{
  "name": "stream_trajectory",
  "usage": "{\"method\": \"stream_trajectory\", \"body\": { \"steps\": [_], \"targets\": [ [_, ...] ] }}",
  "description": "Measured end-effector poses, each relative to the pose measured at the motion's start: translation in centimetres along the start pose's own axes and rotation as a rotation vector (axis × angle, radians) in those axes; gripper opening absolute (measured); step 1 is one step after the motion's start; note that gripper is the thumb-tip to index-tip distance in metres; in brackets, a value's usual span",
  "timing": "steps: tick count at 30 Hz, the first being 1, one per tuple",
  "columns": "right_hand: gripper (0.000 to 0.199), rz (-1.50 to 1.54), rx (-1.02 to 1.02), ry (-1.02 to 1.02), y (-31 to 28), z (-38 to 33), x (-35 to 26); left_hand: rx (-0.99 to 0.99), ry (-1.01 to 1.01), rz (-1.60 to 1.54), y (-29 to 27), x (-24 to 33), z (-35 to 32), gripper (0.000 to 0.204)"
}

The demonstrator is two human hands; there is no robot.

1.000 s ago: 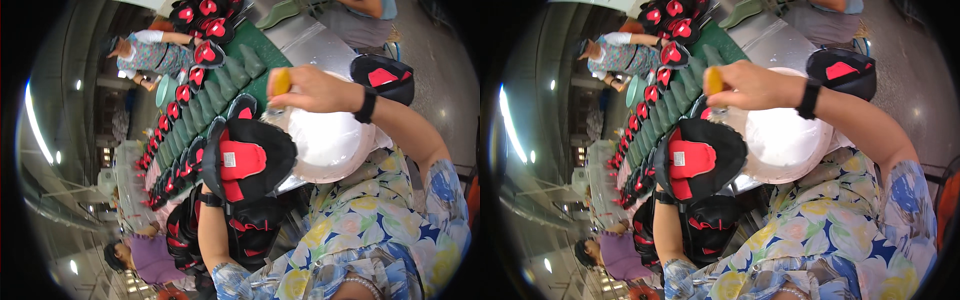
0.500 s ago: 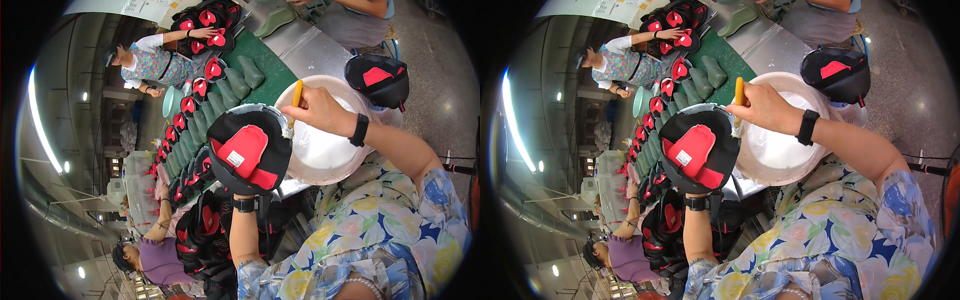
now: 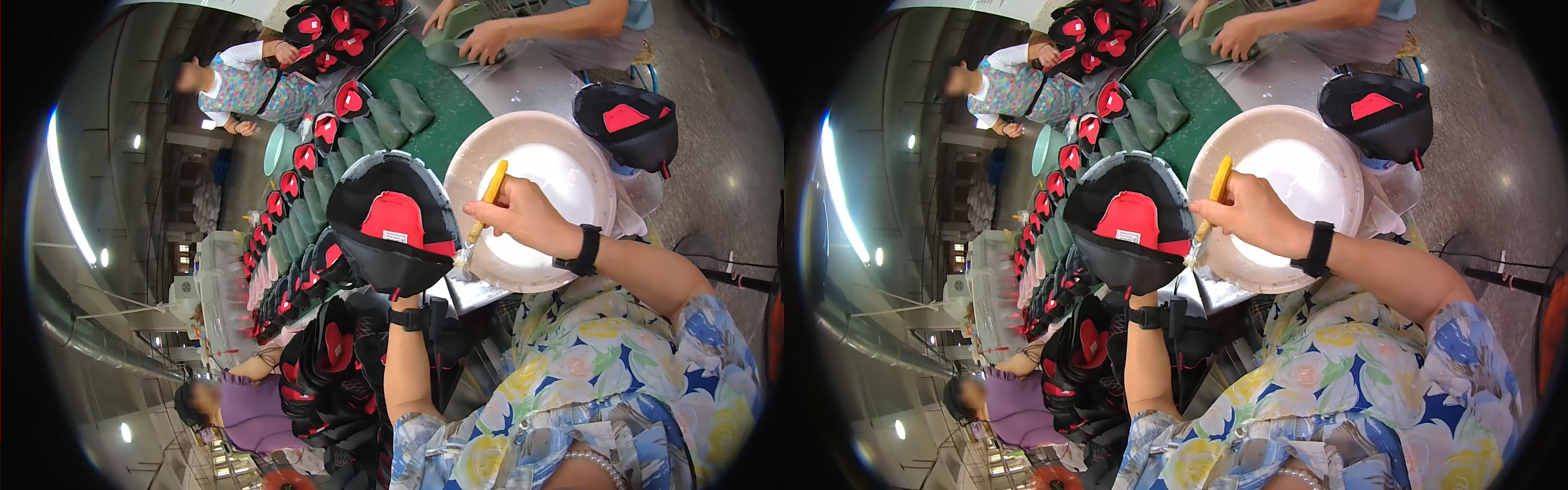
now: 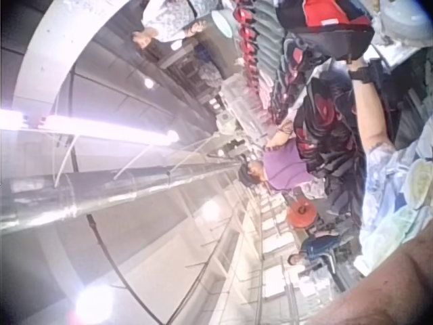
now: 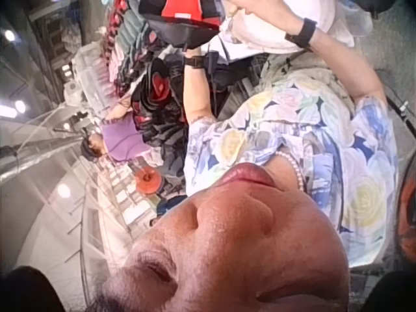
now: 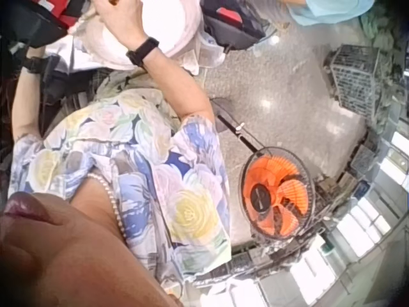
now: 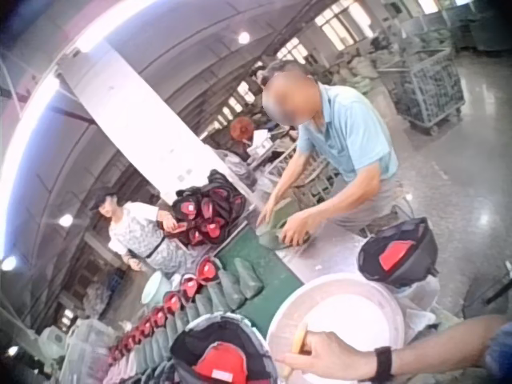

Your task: Applying adhesive to the inner edges of shoe uppers using a brush.

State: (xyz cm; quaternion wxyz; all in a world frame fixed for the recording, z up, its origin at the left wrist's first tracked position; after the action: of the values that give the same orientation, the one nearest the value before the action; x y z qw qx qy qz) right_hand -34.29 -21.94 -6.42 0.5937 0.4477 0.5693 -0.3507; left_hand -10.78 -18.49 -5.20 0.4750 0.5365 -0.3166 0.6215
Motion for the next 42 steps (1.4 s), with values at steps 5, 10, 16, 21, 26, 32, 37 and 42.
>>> {"method": "stream_trajectory", "body": {
  "steps": [5,10,16,21,26,32,37,42],
  "targets": [
    [0.021,-0.210,0.067,-0.570,-2.3,-0.9,-6.5,-0.136,-0.011,0.060,-1.1,3.5,2.3,0.035],
    [0.019,-0.343,-0.085,-0.972,-1.8,-3.2,-9.9,-0.472,-0.187,0.100,3.7,2.2,-2.2,0.035],
    [0.014,-0.430,-0.437,-1.517,4.9,-8.1,-11.5,-0.522,-0.229,0.090,6.2,-1.3,-6.9,0.034],
    [0.014,-0.567,-0.419,-1.453,4.8,-5.7,-9.8,-0.461,-0.183,0.079,6.5,-1.9,-6.4,0.034],
    [0.015,-0.658,-0.469,-1.279,2.8,-3.7,-8.3,-0.414,-0.152,0.083,5.7,-1.6,-5.4,0.034],
    [0.019,-0.641,-0.407,-0.836,1.0,-0.1,-6.7,-0.394,-0.144,0.090,4.8,-1.1,-4.6,0.034],
    [0.023,-0.562,-0.421,-0.589,-0.2,2.0,-5.7,-0.409,-0.153,0.112,4.7,-0.9,-4.3,0.034],
    [0.021,-0.748,-0.464,-0.496,-1.8,1.7,-5.9,-0.393,-0.155,0.159,3.7,-0.1,-4.2,0.034]
  ]
}}
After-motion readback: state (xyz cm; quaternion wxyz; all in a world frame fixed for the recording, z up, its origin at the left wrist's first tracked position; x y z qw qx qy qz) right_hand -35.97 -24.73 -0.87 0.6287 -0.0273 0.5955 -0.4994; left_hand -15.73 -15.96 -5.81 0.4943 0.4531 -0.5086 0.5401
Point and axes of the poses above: each hand's wrist, its own z-axis towards the middle knuckle, its own y-axis out of the palm, x = y × z, the point moved 8 cm from there along z, towards the middle knuckle, and after that the axes turned 3 degrees about y, right-handed, at the moved point
